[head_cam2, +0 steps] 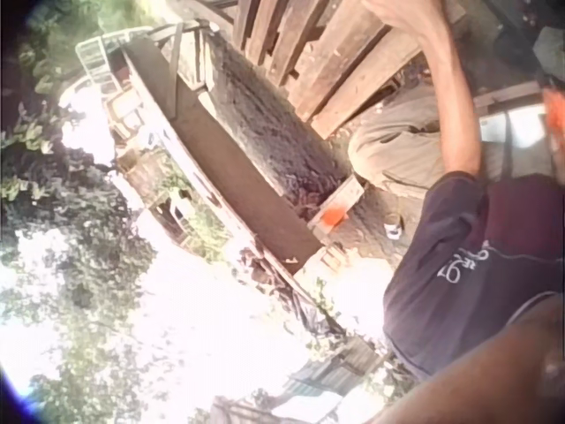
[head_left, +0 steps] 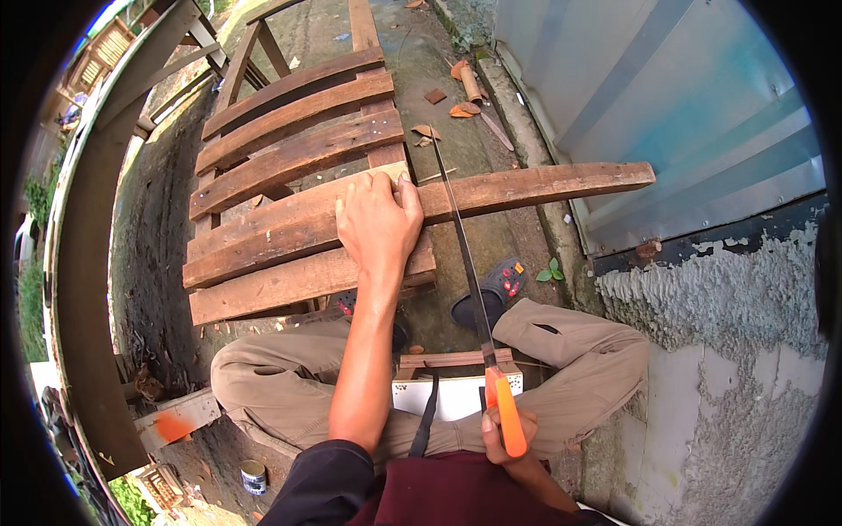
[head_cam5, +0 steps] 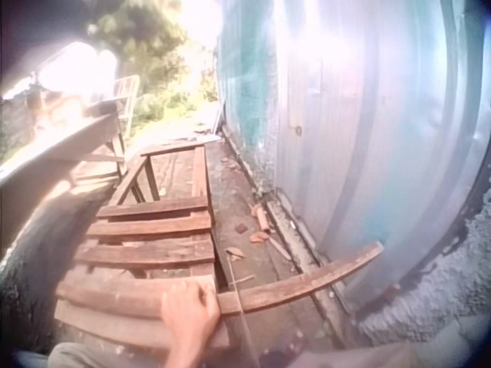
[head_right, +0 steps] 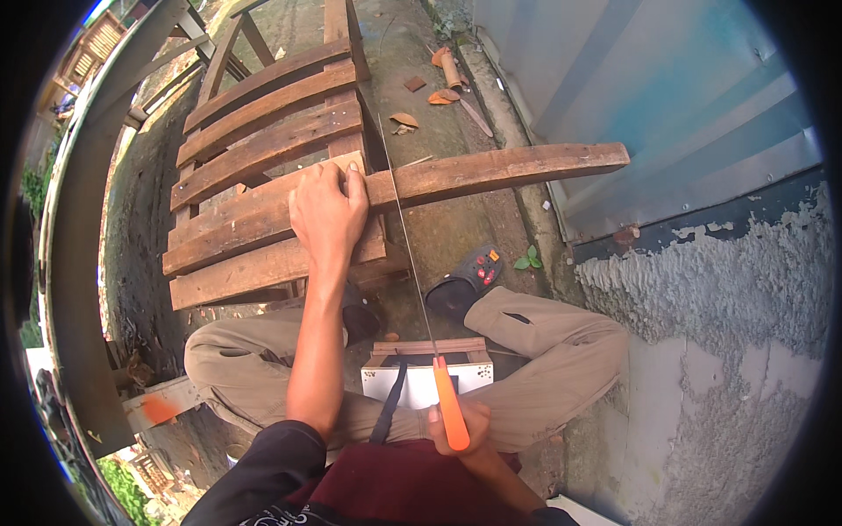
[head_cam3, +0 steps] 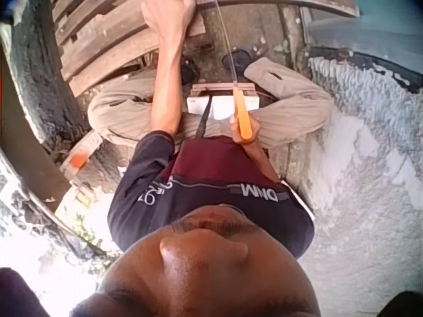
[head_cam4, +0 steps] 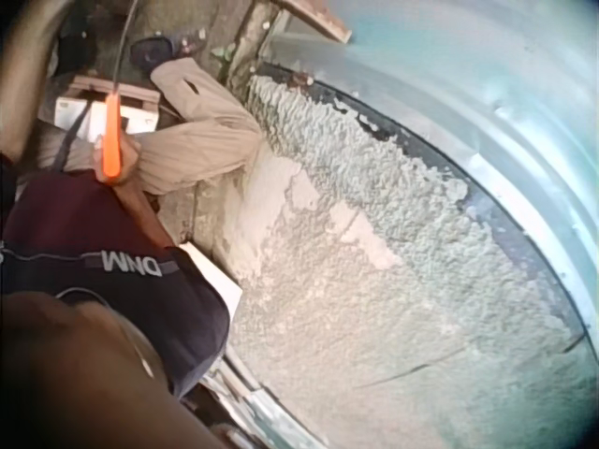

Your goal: The person sits on the ground and uses a hand saw to cut a wooden plank that is part of a pallet structure. The person holds the plank steady with the left hand and saws with the right hand.

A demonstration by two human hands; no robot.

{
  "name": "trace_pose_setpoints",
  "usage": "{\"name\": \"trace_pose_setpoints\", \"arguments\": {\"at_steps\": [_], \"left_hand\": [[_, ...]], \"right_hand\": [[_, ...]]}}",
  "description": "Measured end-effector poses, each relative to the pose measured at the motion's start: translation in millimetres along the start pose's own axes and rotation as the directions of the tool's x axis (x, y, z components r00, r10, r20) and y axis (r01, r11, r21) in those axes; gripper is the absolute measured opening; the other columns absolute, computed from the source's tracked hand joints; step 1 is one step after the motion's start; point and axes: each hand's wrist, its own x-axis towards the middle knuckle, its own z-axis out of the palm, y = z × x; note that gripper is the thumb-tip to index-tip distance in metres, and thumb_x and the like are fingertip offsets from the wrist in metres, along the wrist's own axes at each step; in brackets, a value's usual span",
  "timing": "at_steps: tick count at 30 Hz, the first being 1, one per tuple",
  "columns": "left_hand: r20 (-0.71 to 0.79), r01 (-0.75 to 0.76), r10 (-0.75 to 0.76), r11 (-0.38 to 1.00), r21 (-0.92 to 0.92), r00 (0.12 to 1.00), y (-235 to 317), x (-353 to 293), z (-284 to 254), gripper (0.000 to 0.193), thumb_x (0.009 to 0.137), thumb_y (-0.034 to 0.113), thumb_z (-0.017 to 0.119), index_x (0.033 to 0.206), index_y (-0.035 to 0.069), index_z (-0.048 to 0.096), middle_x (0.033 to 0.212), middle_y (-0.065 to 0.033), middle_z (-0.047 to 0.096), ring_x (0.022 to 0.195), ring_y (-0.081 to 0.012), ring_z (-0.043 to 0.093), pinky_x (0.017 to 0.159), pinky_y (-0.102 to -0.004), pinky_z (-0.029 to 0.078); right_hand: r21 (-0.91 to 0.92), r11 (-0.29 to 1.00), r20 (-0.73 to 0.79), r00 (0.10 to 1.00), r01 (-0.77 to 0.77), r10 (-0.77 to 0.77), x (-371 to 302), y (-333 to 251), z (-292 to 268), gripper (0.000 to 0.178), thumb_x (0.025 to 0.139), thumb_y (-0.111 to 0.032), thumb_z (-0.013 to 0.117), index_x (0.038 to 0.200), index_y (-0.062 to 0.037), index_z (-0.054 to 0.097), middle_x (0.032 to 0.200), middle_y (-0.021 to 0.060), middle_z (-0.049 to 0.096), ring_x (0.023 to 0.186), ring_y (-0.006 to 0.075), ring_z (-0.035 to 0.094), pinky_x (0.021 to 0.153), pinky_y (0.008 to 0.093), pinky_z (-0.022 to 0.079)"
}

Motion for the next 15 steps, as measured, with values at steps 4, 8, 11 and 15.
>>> {"name": "trace_pose_setpoints", "arguments": {"at_steps": [4, 8, 11, 15], "left_hand": [[-0.001, -0.072, 0.072, 0.997, 0.026, 0.997, -5.1, 0.4, 3.5, 0.032, 0.098, 0.031, 0.058, 0.089, 0.001, 0.068, 0.093, -0.0165, 0.065, 0.094, -0.036, 0.063, 0.086, -0.0476, 0.046], [0.019, -0.075, 0.074, 0.997, 0.016, 0.997, -6.3, 8.1, 2.5, 0.032, 0.095, 0.03, 0.06, 0.086, 0.001, 0.068, 0.092, -0.0172, 0.066, 0.094, -0.0356, 0.064, 0.086, -0.0481, 0.047], [0.029, -0.059, 0.059, 0.998, 0.004, 0.998, -10.1, 4.9, 7.0, 0.032, 0.096, 0.03, 0.059, 0.088, 0.001, 0.068, 0.092, -0.0174, 0.065, 0.094, -0.0367, 0.063, 0.085, -0.0488, 0.046], [0.03, -0.03, 0.03, 1.0, 0.003, 0.999, -9.7, 2.7, 1.4, 0.032, 0.095, 0.031, 0.06, 0.087, 0.002, 0.067, 0.09, -0.0161, 0.065, 0.092, -0.0357, 0.064, 0.084, -0.0486, 0.046]], "right_hand": [[0.131, 0.974, 0.016, 0.982, -0.186, 0.186, 115.3, -1.3, 13.0, 0.014, 0.09, -0.007, 0.069, 0.08, -0.0004, 0.063, 0.058, 0.0072, 0.056, 0.047, 0.0178, 0.055, 0.049, 0.033, 0.043], [0.147, 0.988, -0.074, 0.996, -0.047, 0.059, 166.2, 14.1, 56.9, 0.019, 0.094, -0.012, 0.072, 0.081, -0.0018, 0.062, 0.059, 0.0083, 0.055, 0.048, 0.0156, 0.053, 0.049, 0.0313, 0.042], [0.072, 0.993, -0.003, 0.995, -0.096, 0.097, 125.4, 11.1, 32.9, 0.016, 0.091, -0.009, 0.072, 0.081, -0.0007, 0.063, 0.06, 0.0089, 0.057, 0.048, 0.0178, 0.055, 0.048, 0.0318, 0.042], [-0.002, 0.994, 0.008, 0.994, 0.106, -0.105, 10.0, 34.3, 12.9, 0.007, 0.086, 0.0, 0.067, 0.082, 0.0051, 0.065, 0.063, 0.0103, 0.06, 0.048, 0.0229, 0.06, 0.047, 0.0332, 0.046]]}}
